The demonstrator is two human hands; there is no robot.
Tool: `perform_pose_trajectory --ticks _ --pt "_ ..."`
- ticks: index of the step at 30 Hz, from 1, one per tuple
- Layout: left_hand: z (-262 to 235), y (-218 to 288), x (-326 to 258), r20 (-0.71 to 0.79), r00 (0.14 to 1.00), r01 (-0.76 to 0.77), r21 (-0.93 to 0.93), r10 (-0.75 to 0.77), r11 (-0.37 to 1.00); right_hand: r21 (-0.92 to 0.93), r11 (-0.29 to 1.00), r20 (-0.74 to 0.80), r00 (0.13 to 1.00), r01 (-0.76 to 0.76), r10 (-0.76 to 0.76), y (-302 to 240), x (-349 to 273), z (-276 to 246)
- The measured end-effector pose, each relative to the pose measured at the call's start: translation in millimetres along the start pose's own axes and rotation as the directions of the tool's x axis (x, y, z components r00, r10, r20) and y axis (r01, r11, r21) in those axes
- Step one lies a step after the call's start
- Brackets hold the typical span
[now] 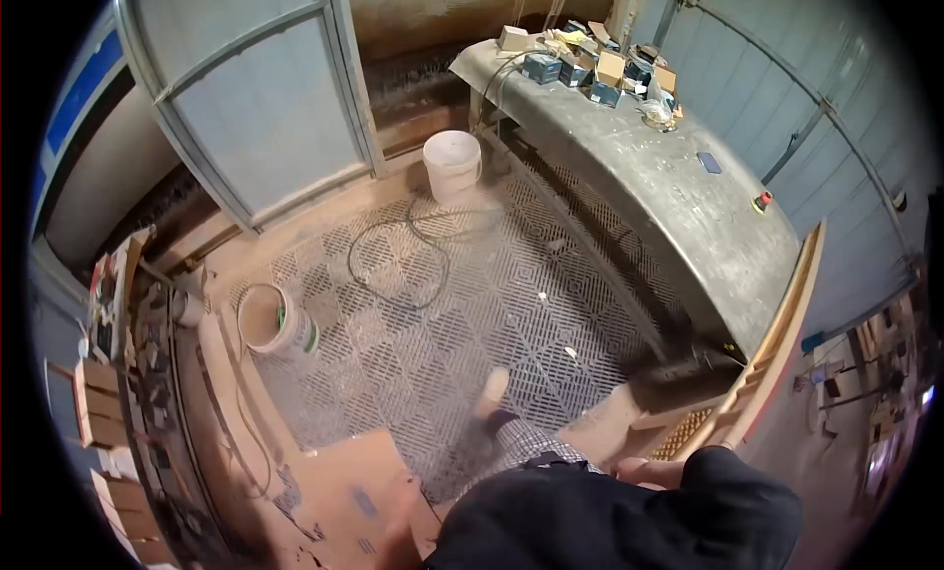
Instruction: The person sands the interior and exterior surfaces of a wooden headboard or railing piece using a sanding block and a pneumatic orbital sander.
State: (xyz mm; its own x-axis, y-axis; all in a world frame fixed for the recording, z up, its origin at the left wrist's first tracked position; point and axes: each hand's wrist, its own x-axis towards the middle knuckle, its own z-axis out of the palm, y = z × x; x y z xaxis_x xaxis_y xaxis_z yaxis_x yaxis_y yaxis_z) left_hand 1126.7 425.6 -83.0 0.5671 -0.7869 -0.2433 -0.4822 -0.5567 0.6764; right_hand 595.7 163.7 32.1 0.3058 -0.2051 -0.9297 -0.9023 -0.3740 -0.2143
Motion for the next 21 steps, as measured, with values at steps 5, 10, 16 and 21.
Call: perform_pose_trajectory --ticks 5,10,16,21 --pt "51 95 190 0.574 0.815 -0.181 0.115 0.083 0.977 0.055 0.998 -0.275 0.961 0.025 -0.009 28 125 -153" --pt "26 266 313 0.500 0.865 -0.038 0.119 -0.027 0.992 0.335 0.931 -0.559 0.826 0.144 0.074 -10 107 -344" --pt "20 258 471 0.375 0.925 -0.021 0.222 -0.066 0.975 0.444 0.866 -0.614 0.782 0.231 0.106 -42 110 -470" --pt "55 266 607 0.616 0.775 -0.105 0.351 -0.144 0.931 0.371 0.927 -0.496 0.856 0.055 0.147 -15 169 -489"
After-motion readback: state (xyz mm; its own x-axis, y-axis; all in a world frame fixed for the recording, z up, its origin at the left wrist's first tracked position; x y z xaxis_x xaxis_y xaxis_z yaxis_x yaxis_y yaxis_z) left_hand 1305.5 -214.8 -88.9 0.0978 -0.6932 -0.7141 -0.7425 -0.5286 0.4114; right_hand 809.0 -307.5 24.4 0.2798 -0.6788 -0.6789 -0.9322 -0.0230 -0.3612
